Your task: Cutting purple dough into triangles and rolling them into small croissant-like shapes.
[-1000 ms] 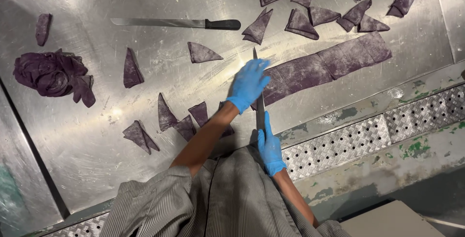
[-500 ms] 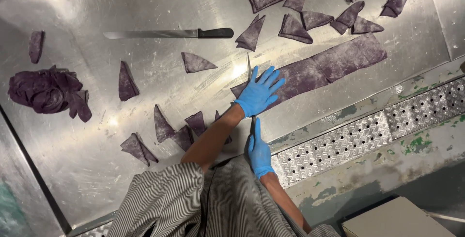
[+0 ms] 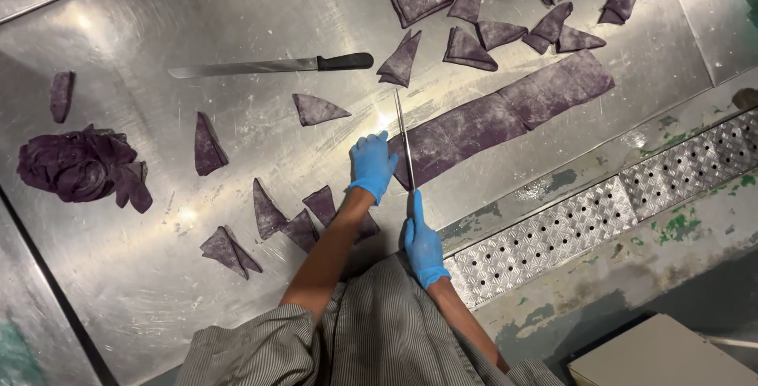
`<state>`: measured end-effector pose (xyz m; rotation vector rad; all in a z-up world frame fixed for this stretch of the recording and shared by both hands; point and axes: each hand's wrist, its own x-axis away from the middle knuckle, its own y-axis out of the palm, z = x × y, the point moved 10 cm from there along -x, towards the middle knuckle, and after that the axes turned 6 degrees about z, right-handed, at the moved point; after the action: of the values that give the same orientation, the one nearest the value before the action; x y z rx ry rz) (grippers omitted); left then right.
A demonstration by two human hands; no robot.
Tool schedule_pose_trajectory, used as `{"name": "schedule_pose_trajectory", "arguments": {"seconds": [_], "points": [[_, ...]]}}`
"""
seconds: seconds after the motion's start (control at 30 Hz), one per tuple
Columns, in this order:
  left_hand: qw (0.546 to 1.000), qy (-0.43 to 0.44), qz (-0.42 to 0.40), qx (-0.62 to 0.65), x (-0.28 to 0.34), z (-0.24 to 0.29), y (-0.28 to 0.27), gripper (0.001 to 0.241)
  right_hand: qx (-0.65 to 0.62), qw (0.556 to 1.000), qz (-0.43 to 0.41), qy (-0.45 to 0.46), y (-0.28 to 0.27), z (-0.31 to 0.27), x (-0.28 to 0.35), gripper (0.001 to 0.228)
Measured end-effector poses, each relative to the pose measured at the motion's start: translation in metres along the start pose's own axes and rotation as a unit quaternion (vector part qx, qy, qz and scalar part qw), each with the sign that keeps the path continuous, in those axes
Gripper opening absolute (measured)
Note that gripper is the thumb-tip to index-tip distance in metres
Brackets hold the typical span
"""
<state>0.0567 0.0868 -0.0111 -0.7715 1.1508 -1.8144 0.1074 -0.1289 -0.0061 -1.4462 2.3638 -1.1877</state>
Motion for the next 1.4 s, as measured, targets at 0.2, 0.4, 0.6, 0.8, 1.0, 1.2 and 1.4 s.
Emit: {"name": "schedule_pose_trajectory", "arguments": {"seconds": [0.2,0.4,0.6,0.8,1.0,1.2,1.4], "points": [[0.984,-0.033,-0.061,0.167,0.002,-0.025,0.015,0.038,0.009,1.0,0.011,-0.01,-0.003,-0.002,0.003,0.07],[0.923,-0.025,-0.11,0.369,0.037,-0.052,0.015,0.033,0.004,0.999,0.016,-0.046,-0.019,0.0,0.005,0.07],[0.938,-0.059,0.012,0.341,0.03,-0.066,-0.058,0.041,-0.022,0.995,-0.018,-0.093,-0.071,0.005,-0.007,0.07],[0.988,0.017,0.113,0.102,0.061,0.044,-0.062,0.065,0.001,0.987,-0.076,-0.141,-0.106,0.034,-0.058,0.065],[0.991,-0.016,0.125,0.049,0.078,0.078,-0.003,0.062,0.0,0.971,-0.129,-0.201,-0.094,0.041,-0.088,0.063],[0.985,-0.018,0.171,0.035,0.085,0.077,0.01,0.044,0.02,0.963,-0.174,-0.205,-0.091,0.032,-0.097,0.066],[0.981,-0.033,0.184,0.057,0.073,0.09,-0.03,0.045,0.012,0.957,-0.171,-0.232,-0.088,0.028,-0.099,0.065]]}}
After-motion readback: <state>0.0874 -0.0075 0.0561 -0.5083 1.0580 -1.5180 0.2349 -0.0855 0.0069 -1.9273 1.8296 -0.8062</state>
